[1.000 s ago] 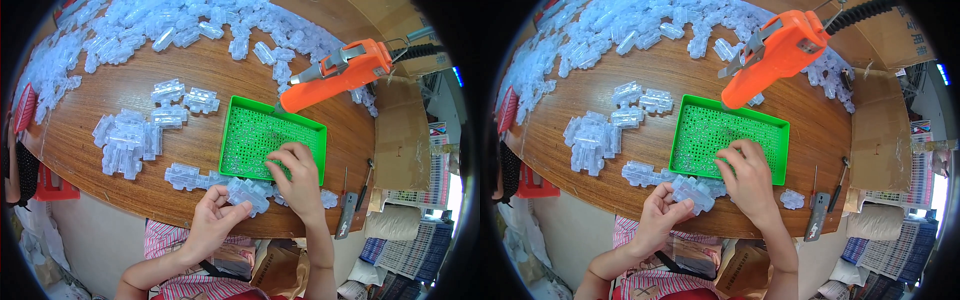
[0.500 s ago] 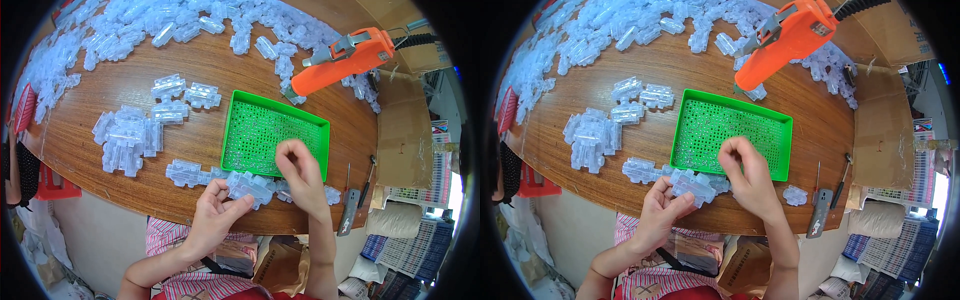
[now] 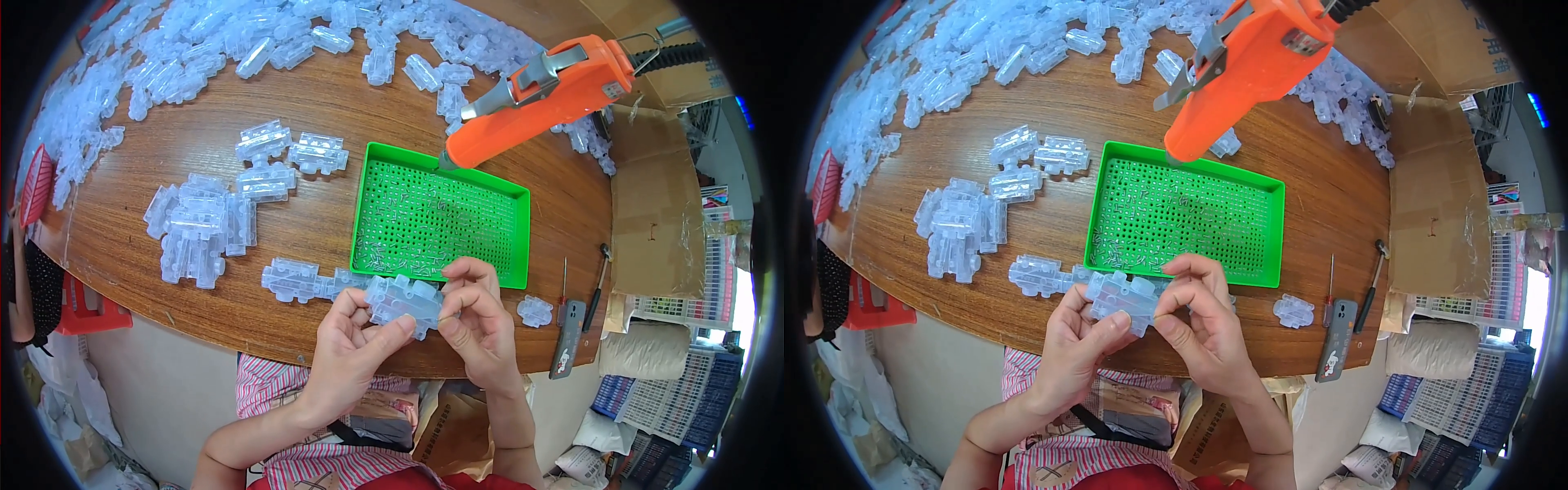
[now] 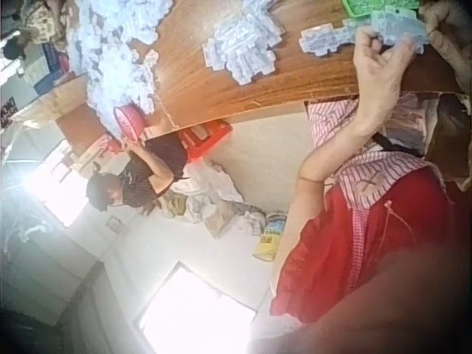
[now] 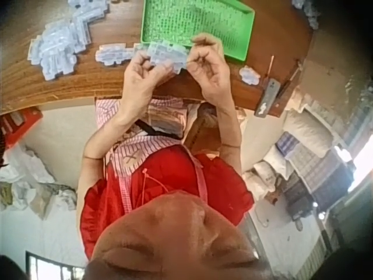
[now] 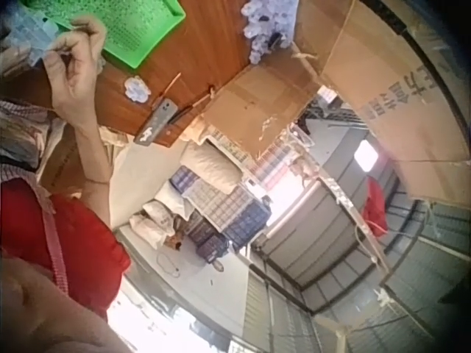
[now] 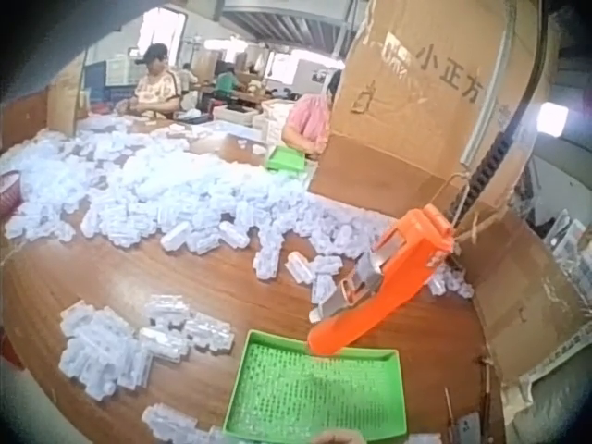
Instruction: The person picks up small screws from a green tray and places them into clear plastic components before using an orange power tool to drive the screws into the parts.
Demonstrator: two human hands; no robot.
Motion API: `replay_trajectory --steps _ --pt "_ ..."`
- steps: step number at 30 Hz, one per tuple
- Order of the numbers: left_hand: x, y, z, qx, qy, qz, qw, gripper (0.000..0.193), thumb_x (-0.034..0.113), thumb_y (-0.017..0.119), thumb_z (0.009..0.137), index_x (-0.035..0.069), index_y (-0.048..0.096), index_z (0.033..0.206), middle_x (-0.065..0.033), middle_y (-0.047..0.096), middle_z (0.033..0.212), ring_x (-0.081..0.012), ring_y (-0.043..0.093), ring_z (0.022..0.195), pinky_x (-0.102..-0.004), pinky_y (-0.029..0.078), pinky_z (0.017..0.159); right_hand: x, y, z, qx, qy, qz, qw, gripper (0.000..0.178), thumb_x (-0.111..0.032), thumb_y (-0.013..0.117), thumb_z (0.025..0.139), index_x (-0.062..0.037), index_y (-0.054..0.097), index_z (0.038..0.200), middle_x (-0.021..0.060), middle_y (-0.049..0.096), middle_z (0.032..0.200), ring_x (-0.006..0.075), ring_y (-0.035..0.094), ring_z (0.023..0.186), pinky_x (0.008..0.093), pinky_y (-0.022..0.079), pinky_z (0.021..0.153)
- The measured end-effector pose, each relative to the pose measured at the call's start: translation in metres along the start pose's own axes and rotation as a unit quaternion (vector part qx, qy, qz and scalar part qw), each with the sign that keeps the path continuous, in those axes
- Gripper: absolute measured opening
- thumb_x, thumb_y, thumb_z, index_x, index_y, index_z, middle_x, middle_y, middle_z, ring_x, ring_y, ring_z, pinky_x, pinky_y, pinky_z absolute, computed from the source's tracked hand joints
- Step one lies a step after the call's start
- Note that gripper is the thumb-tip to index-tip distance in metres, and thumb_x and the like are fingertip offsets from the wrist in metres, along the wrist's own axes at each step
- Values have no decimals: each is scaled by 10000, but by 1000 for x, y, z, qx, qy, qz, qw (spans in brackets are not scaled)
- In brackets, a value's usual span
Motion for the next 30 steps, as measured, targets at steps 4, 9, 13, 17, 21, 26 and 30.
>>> replay_trajectory --steps 4,9,13,17,21,26,30 --pt "7 0 -3 18 18 -29 999 313 -38 649 907 7 445 1140 -126 606 1144 -147 652 1001 -279 540 895 0 6 0 -14 4 25 1000 107 -14 617 928 -37 575 1023 106 395 1270 150 447 1090 309 357 995" --pt "14 7 -3 -1 51 13 999 311 -51 648 902 -1 449 1137 -126 612 1134 -143 649 993 -270 536 886 1 8 -6 6 38 133 990 210 -5 578 949 -36 520 1149 109 434 1263 139 464 1094 289 379 985" --pt "9 10 5 -28 -16 88 996 396 -23 658 908 -39 455 1248 -102 633 1079 -113 634 970 -251 531 839 -12 -8 -10 57 66 3 996 420 -74 549 971 -16 441 1373 106 483 1247 142 482 976 278 442 857" --pt "12 26 16 -113 -54 196 973 532 26 655 930 9 359 1371 -81 651 986 -99 642 891 -225 517 797 -17 -14 -25 -47 147 -95 983 572 -83 608 951 -35 356 1463 78 525 1214 109 538 907 229 457 750" --pt "-4 60 32 -194 -32 372 907 534 71 661 934 14 333 1352 -114 665 943 -136 662 848 -239 525 760 9 -45 -65 127 160 154 967 459 -78 584 970 -68 365 1373 97 579 1134 125 614 895 245 508 717" --pt "-19 97 39 -220 313 701 602 534 318 826 702 83 616 1134 -98 536 1267 -346 432 1185 -441 393 942 48 -90 -116 377 146 130 905 444 -100 581 976 -69 338 1347 121 619 1021 155 614 808 282 524 662" --pt "-29 100 38 -185 418 771 444 534 260 849 635 160 648 1119 -43 466 1357 -314 355 1271 -487 259 1019 66 -85 -114 398 160 114 896 425 -91 608 965 -15 353 1296 109 633 971 122 614 725 240 514 588"
Point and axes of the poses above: each hand's wrist, its own z-axis towards the middle knuckle, its own y-axis out of the palm, x = y × z, the point moved 6 cm from there along z, towards the middle knuckle
